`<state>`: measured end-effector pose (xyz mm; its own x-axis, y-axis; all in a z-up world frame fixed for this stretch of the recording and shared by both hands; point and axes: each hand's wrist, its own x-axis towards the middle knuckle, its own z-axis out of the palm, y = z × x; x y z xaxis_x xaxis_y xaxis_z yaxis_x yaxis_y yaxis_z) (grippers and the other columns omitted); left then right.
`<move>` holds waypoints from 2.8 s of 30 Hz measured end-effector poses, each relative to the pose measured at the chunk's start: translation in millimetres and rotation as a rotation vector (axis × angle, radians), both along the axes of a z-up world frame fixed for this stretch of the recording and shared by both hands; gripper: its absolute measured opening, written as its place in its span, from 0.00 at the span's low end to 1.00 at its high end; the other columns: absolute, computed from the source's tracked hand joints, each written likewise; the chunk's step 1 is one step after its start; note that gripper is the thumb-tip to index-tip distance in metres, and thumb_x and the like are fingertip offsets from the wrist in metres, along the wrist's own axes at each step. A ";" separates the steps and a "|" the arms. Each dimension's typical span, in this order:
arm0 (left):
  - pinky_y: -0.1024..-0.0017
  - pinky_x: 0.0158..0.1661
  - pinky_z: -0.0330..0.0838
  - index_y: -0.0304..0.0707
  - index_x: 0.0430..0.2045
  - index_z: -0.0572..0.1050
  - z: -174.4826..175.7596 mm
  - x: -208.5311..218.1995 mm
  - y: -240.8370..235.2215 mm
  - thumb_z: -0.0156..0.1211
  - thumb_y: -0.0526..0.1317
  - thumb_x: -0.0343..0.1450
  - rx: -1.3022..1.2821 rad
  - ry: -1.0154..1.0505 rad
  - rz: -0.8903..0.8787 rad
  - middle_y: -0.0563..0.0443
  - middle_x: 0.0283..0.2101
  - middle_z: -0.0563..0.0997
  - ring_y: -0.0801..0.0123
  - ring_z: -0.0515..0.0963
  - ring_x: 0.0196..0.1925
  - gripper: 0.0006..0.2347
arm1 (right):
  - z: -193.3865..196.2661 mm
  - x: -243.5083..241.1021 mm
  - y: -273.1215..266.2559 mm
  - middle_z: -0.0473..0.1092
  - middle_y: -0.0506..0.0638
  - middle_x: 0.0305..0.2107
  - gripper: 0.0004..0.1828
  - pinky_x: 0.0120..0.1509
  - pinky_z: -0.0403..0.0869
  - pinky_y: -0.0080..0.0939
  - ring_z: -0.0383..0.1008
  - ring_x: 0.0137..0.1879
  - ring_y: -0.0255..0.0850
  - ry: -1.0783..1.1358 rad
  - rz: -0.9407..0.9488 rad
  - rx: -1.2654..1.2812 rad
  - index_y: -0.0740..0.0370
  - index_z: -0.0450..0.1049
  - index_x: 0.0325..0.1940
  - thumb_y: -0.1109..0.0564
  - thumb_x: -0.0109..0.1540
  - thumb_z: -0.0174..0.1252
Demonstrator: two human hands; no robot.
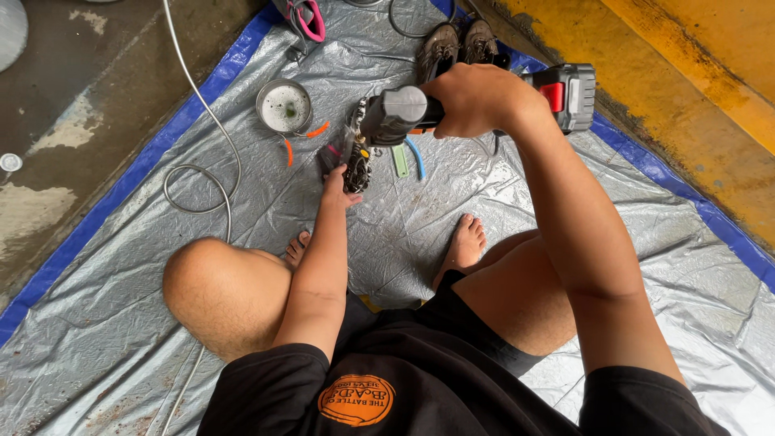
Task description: The person scrubs the sole of a shoe with a green brush while sitting on a tarp. They then use a handheld power washer to rinse the shoe and a second shoe nearby.
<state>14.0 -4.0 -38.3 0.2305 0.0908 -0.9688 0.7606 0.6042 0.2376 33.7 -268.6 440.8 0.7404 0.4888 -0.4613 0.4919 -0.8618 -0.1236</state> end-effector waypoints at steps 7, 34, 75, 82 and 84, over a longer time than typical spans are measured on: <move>0.31 0.66 0.72 0.64 0.82 0.41 15.0 -5.3 1.9 0.66 0.43 0.76 0.078 -0.145 -0.001 0.41 0.84 0.48 0.35 0.58 0.80 0.42 | 6.1 -3.8 3.2 0.80 0.56 0.38 0.23 0.45 0.72 0.59 0.79 0.46 0.56 0.189 -0.001 -0.042 0.58 0.78 0.50 0.41 0.60 0.69; 0.39 0.58 0.78 0.51 0.69 0.62 8.0 -0.2 3.5 0.71 0.45 0.71 0.085 -0.116 -0.010 0.36 0.70 0.73 0.39 0.77 0.66 0.31 | -4.8 8.4 -5.5 0.78 0.59 0.39 0.21 0.42 0.74 0.62 0.78 0.44 0.59 0.027 -0.214 0.028 0.54 0.78 0.57 0.54 0.59 0.62; 0.52 0.47 0.86 0.68 0.80 0.60 -6.9 -0.8 -2.7 0.79 0.64 0.69 0.323 -0.253 -0.206 0.25 0.72 0.68 0.28 0.81 0.56 0.43 | 10.0 0.3 3.3 0.82 0.63 0.48 0.29 0.65 0.78 0.63 0.82 0.60 0.65 -0.023 -0.272 0.076 0.55 0.81 0.63 0.45 0.59 0.69; 0.54 0.37 0.87 0.66 0.80 0.58 -11.5 1.1 -2.0 0.78 0.65 0.68 0.360 -0.262 -0.241 0.25 0.69 0.70 0.28 0.83 0.47 0.45 | -5.1 4.6 -9.5 0.82 0.65 0.47 0.28 0.63 0.78 0.66 0.81 0.58 0.68 0.038 -0.250 0.067 0.56 0.83 0.60 0.46 0.58 0.71; 0.47 0.39 0.88 0.71 0.78 0.60 -11.6 -0.5 -0.7 0.81 0.63 0.66 0.330 -0.240 -0.216 0.24 0.69 0.70 0.24 0.84 0.46 0.44 | 2.5 -4.0 -4.7 0.81 0.66 0.51 0.30 0.66 0.77 0.66 0.80 0.62 0.69 0.003 -0.294 0.099 0.55 0.80 0.66 0.47 0.61 0.68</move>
<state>13.4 -4.8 -49.9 0.4921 0.3106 -0.8133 0.7611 0.3000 0.5751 29.8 -273.3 443.3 0.8555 0.2967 -0.4244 0.2228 -0.9508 -0.2154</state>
